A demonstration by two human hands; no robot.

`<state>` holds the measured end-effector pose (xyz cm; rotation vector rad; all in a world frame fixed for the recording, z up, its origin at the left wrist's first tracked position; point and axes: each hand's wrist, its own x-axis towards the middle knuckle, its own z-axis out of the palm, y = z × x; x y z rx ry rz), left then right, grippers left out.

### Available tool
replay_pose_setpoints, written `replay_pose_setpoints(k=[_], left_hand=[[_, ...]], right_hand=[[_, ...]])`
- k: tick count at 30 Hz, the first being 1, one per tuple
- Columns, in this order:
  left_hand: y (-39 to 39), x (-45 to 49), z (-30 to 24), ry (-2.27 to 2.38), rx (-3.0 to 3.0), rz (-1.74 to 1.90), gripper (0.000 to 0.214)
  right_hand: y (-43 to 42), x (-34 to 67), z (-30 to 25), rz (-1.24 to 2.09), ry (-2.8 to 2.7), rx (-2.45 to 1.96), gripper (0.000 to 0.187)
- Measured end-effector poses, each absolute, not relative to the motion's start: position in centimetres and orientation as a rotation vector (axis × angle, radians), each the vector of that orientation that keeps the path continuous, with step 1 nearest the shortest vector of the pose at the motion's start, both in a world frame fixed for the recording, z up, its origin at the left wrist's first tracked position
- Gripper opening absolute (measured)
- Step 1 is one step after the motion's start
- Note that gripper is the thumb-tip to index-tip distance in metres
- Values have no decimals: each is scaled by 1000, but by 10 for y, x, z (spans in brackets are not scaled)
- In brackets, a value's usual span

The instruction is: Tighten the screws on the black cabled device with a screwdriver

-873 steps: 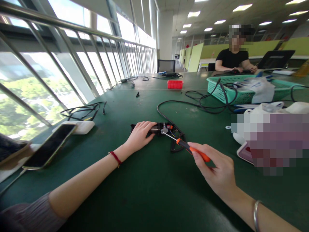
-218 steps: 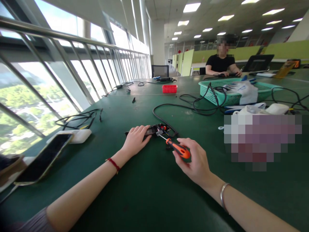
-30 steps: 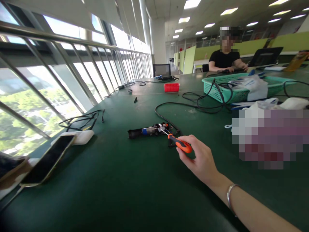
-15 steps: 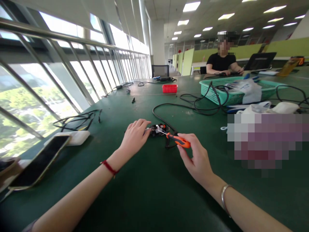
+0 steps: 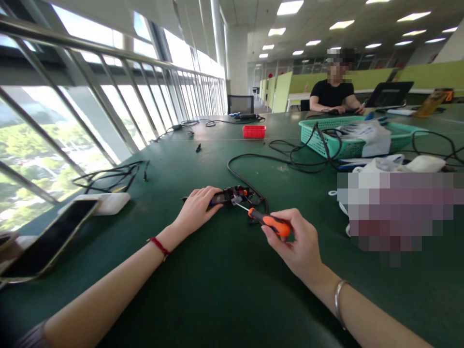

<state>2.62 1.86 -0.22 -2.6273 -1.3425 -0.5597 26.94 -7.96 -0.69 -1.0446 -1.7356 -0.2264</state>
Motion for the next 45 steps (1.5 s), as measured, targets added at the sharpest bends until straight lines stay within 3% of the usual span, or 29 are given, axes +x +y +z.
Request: replay_pose_setpoints(k=[3,10,17,24,30,36,41,45], left_hand=[[16,27,0,-1314,-2633,-515,27],[15,32,2,-1370,-2578,-450,29],[15,34,-3,-1345,-2546,-454,35],[16,34,-5,-1338,-2517,-449,34],[12,38,5,-1396,-2527,-355,27],[11,36,16,-1405,-2574,-231,26],[13,33,13,-1409,-2618,-293,30],[13,34,10,-1425,-2584,-285,31]], right_hand=[[-84,266,-5,-292,-1780,-961,12],[-82,263,-8,-270,-1800,-869,35],[-80,268,-8,-205,-1854,-941,20],[-78,266,-12,-259,-1779,-857,38],[-80,270,-9,-210,-1838,-981,17],[-82,271,-8,-188,-1848,-971,18],[-83,266,-10,-218,-1813,-867,38],[-82,267,-6,-231,-1819,-875,32]])
